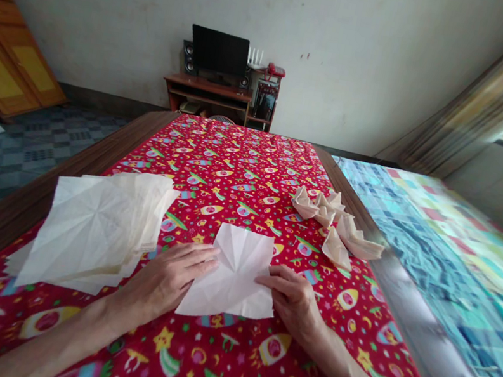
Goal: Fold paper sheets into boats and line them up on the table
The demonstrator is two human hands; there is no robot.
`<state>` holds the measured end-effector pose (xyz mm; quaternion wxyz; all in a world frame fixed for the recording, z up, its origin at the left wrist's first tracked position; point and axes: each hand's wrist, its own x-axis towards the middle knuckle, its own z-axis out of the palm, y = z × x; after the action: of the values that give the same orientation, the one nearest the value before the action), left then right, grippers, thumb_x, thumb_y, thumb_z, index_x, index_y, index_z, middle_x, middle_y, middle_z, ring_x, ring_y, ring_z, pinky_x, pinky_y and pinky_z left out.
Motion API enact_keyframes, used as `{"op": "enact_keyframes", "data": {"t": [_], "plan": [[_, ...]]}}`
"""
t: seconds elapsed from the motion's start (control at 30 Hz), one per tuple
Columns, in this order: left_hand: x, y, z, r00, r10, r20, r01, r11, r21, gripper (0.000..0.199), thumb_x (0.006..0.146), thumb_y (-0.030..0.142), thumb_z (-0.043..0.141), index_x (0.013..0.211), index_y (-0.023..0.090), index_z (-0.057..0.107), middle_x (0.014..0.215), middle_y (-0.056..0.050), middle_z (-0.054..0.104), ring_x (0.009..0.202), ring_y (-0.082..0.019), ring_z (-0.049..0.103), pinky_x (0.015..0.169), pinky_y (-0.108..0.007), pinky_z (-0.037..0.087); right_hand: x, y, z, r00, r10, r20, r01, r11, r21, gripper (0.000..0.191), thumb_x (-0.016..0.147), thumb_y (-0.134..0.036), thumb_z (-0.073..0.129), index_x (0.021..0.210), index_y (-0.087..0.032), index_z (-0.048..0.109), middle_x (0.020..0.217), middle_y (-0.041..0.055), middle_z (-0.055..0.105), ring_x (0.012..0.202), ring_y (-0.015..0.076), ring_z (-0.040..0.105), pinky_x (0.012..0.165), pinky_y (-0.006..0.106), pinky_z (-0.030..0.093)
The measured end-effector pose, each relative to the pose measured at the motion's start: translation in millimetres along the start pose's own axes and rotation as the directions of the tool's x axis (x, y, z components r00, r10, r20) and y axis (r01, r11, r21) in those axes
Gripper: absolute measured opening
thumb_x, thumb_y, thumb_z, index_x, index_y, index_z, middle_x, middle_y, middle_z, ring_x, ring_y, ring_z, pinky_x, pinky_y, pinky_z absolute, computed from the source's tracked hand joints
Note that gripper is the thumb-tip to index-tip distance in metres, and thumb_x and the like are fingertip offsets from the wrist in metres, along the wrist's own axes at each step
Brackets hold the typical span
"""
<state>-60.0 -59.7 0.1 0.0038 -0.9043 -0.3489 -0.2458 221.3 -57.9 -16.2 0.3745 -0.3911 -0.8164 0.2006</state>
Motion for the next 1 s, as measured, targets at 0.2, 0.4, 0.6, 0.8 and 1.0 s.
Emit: {"op": "enact_keyframes", "data": {"t": [0.2,0.4,0.6,0.8,1.0], "plan": [[-1.0,0.6,5.3,0.999,0.032,-0.031,-0.034,0.998,-0.058,0.024,0.089,0.016,0.048,0.105,0.018,0.066,0.110,-0.006,0.067,0.106,-0.020,0.059,0.088,-0.036,0.052,0.6,-0.1,-4.6,1.000,-0.025,0.007,0.025,0.999,-0.040,0.028,0.086,-0.010,0.047,0.096,-0.022,0.069,0.095,0.0060,0.065,0.082,0.0143,0.063,0.068,0.024,0.051],[-2.8,3.2,11.0,0.998,-0.018,-0.062,0.011,0.994,-0.112,0.027,0.088,0.012,0.047,0.104,0.018,0.066,0.105,-0.006,0.068,0.101,-0.018,0.061,0.086,-0.034,0.053,-3.9,2.5,-11.0,0.996,-0.079,0.050,0.092,0.934,-0.345,0.022,0.086,-0.014,0.049,0.099,-0.022,0.065,0.111,0.0117,0.055,0.094,0.0212,0.056,0.075,0.035,0.052],[-2.5,1.3,11.7,0.996,-0.032,-0.087,0.017,0.985,-0.170,0.025,0.087,0.012,0.047,0.101,0.018,0.067,0.103,-0.007,0.069,0.099,-0.018,0.061,0.085,-0.034,0.053,4.3,4.5,-12.1,0.965,-0.203,0.168,0.237,0.947,-0.217,0.025,0.088,-0.012,0.047,0.101,-0.024,0.066,0.107,0.0083,0.063,0.101,0.0213,0.054,0.081,0.037,0.051],[4.8,-1.7,10.5,0.987,-0.110,-0.114,0.076,0.960,-0.271,0.017,0.089,0.018,0.051,0.085,0.017,0.067,0.090,-0.004,0.069,0.086,-0.015,0.062,0.076,-0.028,0.052,15.6,4.6,-12.6,0.983,-0.056,0.173,0.054,0.998,0.016,0.018,0.089,-0.020,0.051,0.085,-0.019,0.069,0.089,0.0061,0.068,0.083,0.0168,0.060,0.074,0.029,0.049],[14.8,-6.8,11.7,0.956,-0.291,-0.027,0.270,0.915,-0.300,0.036,0.088,0.026,0.055,0.054,0.016,0.058,0.061,0.002,0.054,0.059,-0.009,0.053,0.055,-0.019,0.041,18.4,-0.7,-14.2,0.973,0.148,0.179,-0.155,0.988,0.021,0.023,0.088,-0.028,0.050,0.073,-0.017,0.064,0.074,0.0025,0.064,0.065,0.0132,0.058,0.058,0.022,0.042]]}}
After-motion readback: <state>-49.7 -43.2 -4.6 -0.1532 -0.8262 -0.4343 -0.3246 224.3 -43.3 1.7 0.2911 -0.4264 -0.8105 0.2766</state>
